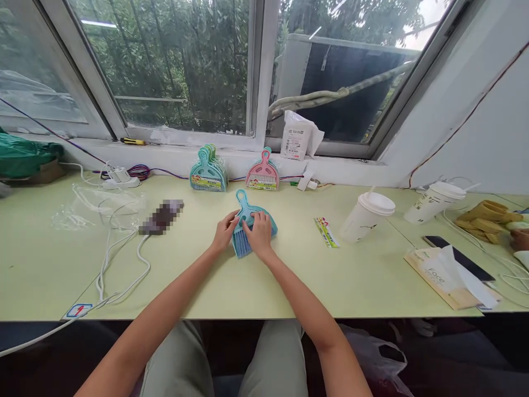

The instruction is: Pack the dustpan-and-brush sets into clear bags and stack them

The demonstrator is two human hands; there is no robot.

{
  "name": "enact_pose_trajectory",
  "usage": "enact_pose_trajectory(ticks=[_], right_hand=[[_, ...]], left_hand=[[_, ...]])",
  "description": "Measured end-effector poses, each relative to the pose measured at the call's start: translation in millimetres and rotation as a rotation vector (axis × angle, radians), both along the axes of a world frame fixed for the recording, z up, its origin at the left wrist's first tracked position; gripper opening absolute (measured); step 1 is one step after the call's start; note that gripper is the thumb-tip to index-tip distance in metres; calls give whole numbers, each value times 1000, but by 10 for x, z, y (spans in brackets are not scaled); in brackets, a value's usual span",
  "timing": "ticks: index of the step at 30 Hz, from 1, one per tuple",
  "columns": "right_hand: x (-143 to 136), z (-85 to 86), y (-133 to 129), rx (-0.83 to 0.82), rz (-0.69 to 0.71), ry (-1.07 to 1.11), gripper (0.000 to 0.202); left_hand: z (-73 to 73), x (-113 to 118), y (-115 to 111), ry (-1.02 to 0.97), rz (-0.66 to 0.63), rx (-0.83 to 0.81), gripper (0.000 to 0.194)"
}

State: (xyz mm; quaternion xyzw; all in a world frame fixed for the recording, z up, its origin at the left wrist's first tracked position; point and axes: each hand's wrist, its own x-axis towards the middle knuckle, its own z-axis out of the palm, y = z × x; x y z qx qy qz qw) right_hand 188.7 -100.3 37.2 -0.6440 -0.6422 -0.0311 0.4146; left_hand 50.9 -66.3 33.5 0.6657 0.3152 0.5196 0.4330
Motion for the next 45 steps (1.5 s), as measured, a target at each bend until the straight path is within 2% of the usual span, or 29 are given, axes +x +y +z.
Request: enact_pose_trajectory(ticks=[3, 5, 8, 10, 12, 15, 17, 19, 21, 25, 28, 31, 34, 36, 38, 42, 45], right_hand=[[13, 10, 12, -9, 3, 112, 21], [69, 68, 20, -3, 30, 246, 20], [263, 219, 2, 27, 114, 493, 24], [475, 316, -25, 42, 134, 522, 27], [722, 356, -47, 13, 38, 371, 26], [1040, 268, -61, -221, -209, 51, 23], [1163, 150, -57, -387, -330, -134, 23], [1216, 39, -48, -481, -403, -256, 25], [1225, -32, -33, -523, -430, -302, 27], [1197, -47, -6, -549, -404, -294, 27], [1127, 12, -1, -453, -361, -263, 24], [964, 70, -14, -322, -183, -214, 19], [724, 62, -37, -293, 58, -239, 14], [586, 27, -46, -264, 112, -269, 13], [511, -5, -48, -237, 143, -267, 13], [524, -34, -46, -239, 237, -228, 14], [531, -66, -39, -234, 269, -201, 14]], left_hand=[[6, -2, 30, 81, -38, 13, 46], [-35, -45, 137, 166, -7, 7, 44], [-116, -217, 366, 289, 230, -55, 41], [-146, -398, 506, 329, 401, -116, 40], [-144, -583, 589, 428, 480, -192, 39], [-98, -753, 587, 664, 520, -245, 36], [-60, -777, 535, 816, 551, -167, 41], [-31, -767, 487, 928, 577, -75, 51], [-14, -760, 463, 978, 572, -71, 52], [-21, -749, 458, 978, 498, -111, 37], [-47, -626, 392, 976, 430, -18, 35], [-74, -374, 220, 929, 283, 98, 37], [-97, -114, -1, 827, 25, 226, 33], [-114, -8, -113, 846, -81, 331, 28], [-127, 26, -162, 943, -84, 426, 24], [-118, -48, -92, 1086, 32, 580, 16], [-68, -136, -9, 1107, 114, 742, 23]])
